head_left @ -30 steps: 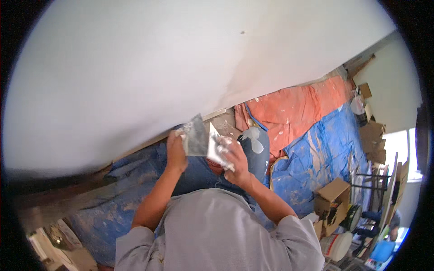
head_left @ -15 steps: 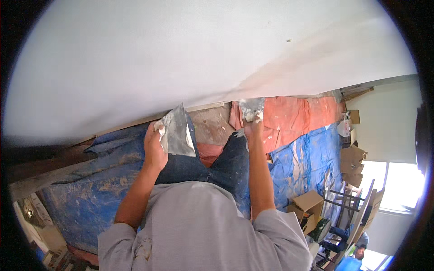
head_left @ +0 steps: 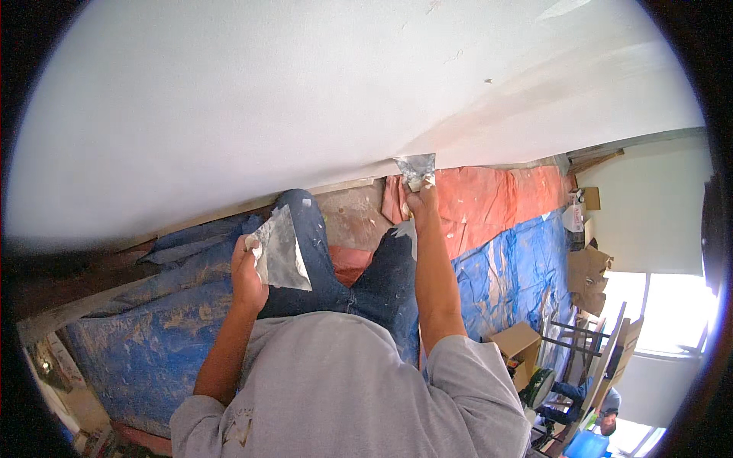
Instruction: Applying and smoothing plaster or putty onto a wall using two putty knives.
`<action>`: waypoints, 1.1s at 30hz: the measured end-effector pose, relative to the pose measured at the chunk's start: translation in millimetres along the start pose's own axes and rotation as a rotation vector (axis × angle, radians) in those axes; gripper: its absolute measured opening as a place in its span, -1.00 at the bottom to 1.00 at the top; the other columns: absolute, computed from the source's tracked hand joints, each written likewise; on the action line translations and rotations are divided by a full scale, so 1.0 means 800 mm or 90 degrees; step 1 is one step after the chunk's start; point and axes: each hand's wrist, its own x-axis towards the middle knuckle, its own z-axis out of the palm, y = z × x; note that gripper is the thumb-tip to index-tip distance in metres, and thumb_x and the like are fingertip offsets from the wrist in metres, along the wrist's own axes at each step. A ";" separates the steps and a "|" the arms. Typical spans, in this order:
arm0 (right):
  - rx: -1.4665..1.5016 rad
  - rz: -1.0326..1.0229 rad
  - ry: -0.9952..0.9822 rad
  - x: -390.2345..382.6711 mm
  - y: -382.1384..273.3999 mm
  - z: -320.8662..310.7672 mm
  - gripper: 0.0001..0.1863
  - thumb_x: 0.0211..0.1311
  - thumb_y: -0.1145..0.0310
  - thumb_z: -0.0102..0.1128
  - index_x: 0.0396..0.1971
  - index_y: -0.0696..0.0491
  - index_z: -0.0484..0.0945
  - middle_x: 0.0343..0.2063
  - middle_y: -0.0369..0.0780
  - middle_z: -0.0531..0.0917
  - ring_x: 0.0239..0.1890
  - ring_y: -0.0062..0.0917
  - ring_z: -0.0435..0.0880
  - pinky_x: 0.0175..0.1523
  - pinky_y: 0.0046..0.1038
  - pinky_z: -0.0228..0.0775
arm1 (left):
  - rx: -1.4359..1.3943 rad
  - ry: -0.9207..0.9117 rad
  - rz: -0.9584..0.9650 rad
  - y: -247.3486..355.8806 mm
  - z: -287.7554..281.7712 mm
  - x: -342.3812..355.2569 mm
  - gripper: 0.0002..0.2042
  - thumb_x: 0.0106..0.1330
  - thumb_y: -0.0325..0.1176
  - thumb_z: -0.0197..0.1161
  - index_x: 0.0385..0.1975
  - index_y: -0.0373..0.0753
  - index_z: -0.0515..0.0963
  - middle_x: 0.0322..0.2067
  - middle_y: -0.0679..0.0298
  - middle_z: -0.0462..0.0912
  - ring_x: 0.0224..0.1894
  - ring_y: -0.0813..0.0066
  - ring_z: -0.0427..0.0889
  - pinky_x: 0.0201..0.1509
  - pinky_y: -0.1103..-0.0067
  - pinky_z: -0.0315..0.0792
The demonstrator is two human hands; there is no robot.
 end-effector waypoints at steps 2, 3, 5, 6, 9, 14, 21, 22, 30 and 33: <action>-0.053 -0.007 -0.012 0.001 -0.003 -0.003 -0.66 0.54 0.25 -0.10 0.16 0.10 0.39 0.08 -0.13 0.55 0.08 -0.22 0.57 0.08 -0.04 0.57 | 0.019 -0.027 -0.025 0.001 -0.002 0.000 -0.84 0.48 -0.35 -0.02 -0.09 -0.26 0.43 -0.20 0.28 0.57 -0.17 0.48 0.59 -0.03 0.52 0.48; -0.107 -0.011 -0.024 -0.001 -0.003 -0.002 -0.65 0.55 0.24 -0.11 0.18 0.09 0.38 0.09 -0.13 0.55 0.08 -0.20 0.56 0.09 -0.03 0.56 | 0.020 -0.028 -0.024 0.000 -0.005 -0.001 -0.84 0.48 -0.35 -0.02 -0.09 -0.26 0.43 -0.20 0.28 0.57 -0.17 0.48 0.59 -0.03 0.52 0.48; -0.047 0.004 -0.001 -0.003 -0.002 0.002 -0.65 0.55 0.24 -0.12 0.18 0.07 0.37 0.10 -0.12 0.54 0.08 -0.18 0.56 0.09 -0.03 0.56 | 0.039 -0.035 -0.025 -0.003 -0.009 -0.001 -0.82 0.48 -0.34 -0.03 -0.07 -0.26 0.43 -0.20 0.27 0.57 -0.15 0.47 0.60 -0.02 0.51 0.49; 0.009 0.022 0.021 -0.006 -0.001 0.008 -0.65 0.55 0.24 -0.14 0.19 0.06 0.37 0.10 -0.12 0.53 0.07 -0.16 0.56 0.08 -0.03 0.57 | 0.040 -0.035 -0.023 0.000 -0.004 -0.003 -0.82 0.48 -0.34 -0.03 -0.07 -0.26 0.43 -0.20 0.27 0.57 -0.15 0.47 0.60 -0.02 0.51 0.49; 0.012 0.034 -0.017 -0.015 -0.005 0.013 -0.64 0.53 0.27 -0.13 0.21 0.04 0.36 0.14 -0.12 0.51 0.08 -0.12 0.55 0.09 -0.02 0.56 | 0.027 -0.007 -0.027 0.004 0.017 -0.011 -0.80 0.48 -0.31 -0.02 -0.07 -0.26 0.44 -0.21 0.28 0.57 -0.14 0.47 0.61 -0.01 0.51 0.50; 0.124 0.052 -0.113 -0.053 0.003 0.012 -0.61 0.47 0.30 -0.06 0.23 0.04 0.35 0.19 -0.09 0.49 0.13 -0.17 0.53 0.10 -0.04 0.57 | 0.047 -0.073 0.005 -0.002 0.030 -0.004 -0.81 0.46 -0.32 0.03 -0.07 -0.26 0.45 -0.19 0.27 0.57 -0.20 0.48 0.61 -0.17 0.51 0.55; -0.353 -0.110 -0.074 -0.227 -0.073 0.048 -0.65 0.21 0.47 0.20 0.02 0.07 0.59 -0.05 -0.13 0.69 -0.10 -0.33 0.68 0.04 -0.31 0.58 | 0.138 -0.112 0.078 0.033 0.113 0.024 -0.86 0.45 -0.39 0.07 -0.09 -0.27 0.44 -0.27 0.31 0.55 -0.26 0.60 0.52 -0.21 0.61 0.43; -0.566 -0.295 -0.224 -0.260 -0.093 0.081 -0.59 0.14 0.50 0.21 0.04 0.02 0.61 -0.03 -0.15 0.69 -0.08 -0.32 0.68 0.04 -0.32 0.57 | 0.307 -0.129 0.147 0.040 0.117 0.026 -0.85 0.46 -0.39 0.07 -0.09 -0.29 0.43 -0.29 0.30 0.56 -0.28 0.60 0.49 -0.24 0.60 0.39; -1.261 -0.876 -0.441 -0.383 -0.109 0.177 -0.44 -0.03 0.30 0.32 0.10 -0.27 0.62 0.15 -0.32 0.57 0.16 -0.29 0.48 0.29 -0.16 0.31 | 0.629 -0.164 0.503 0.068 0.213 0.010 -0.84 0.50 -0.37 0.05 -0.09 -0.32 0.41 -0.55 0.32 0.52 -0.57 0.56 0.40 -0.49 0.45 0.33; -1.185 -0.817 -0.442 -0.383 -0.104 0.155 -0.47 0.02 0.22 0.31 0.11 -0.31 0.61 0.18 -0.33 0.55 0.20 -0.28 0.45 0.30 -0.07 0.26 | 0.555 -0.094 0.551 0.082 0.244 0.011 -0.86 0.48 -0.40 0.05 -0.09 -0.30 0.45 -0.29 0.18 0.54 -0.24 0.43 0.49 -0.11 0.48 0.42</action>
